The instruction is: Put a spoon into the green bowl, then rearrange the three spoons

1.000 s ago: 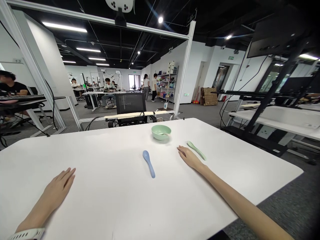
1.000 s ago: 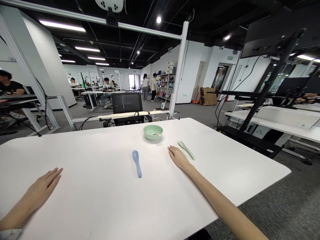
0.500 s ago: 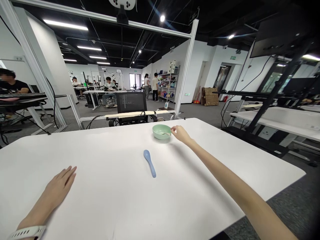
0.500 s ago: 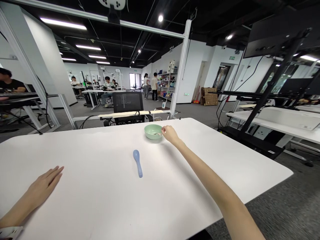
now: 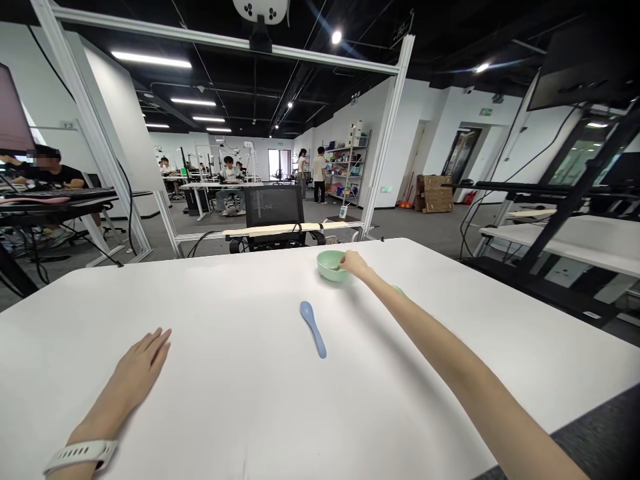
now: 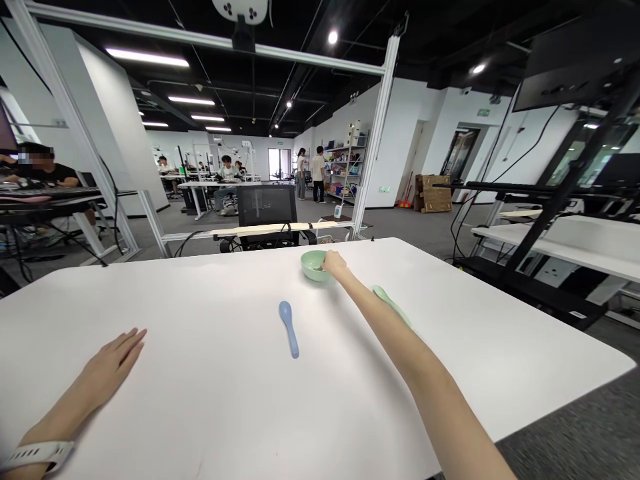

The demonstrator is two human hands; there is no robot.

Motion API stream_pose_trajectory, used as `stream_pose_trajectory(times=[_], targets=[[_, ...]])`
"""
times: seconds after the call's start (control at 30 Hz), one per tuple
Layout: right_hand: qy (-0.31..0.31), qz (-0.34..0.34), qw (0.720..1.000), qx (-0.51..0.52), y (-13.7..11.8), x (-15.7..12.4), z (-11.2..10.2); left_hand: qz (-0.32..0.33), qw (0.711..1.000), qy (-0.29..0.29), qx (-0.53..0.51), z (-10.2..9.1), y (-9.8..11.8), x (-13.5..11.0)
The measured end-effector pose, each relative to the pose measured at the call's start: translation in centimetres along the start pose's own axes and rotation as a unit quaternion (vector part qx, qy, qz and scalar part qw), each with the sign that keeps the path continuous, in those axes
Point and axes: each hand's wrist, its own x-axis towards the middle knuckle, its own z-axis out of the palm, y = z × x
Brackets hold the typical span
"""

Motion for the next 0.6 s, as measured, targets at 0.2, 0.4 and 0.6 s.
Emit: stream_pose_trajectory(times=[0.2,0.4,0.6], targets=[[0.096,-0.060,0.990,0.080,3.3,-3.3,-1.2,-0.002,1.000,-0.022,0.002,0.5,-0.5,0.0],[0.134,-0.103,0.975,0.143,8.3,-11.4,2.4,-0.001,0.999,-0.041,-0.011,0.6,-0.6,0.0],[0.149,-0.010,0.987,0.064,13.3,-13.8,3.4,0.004,0.999,-0.037,-0.007,0.9,-0.9,0.1]])
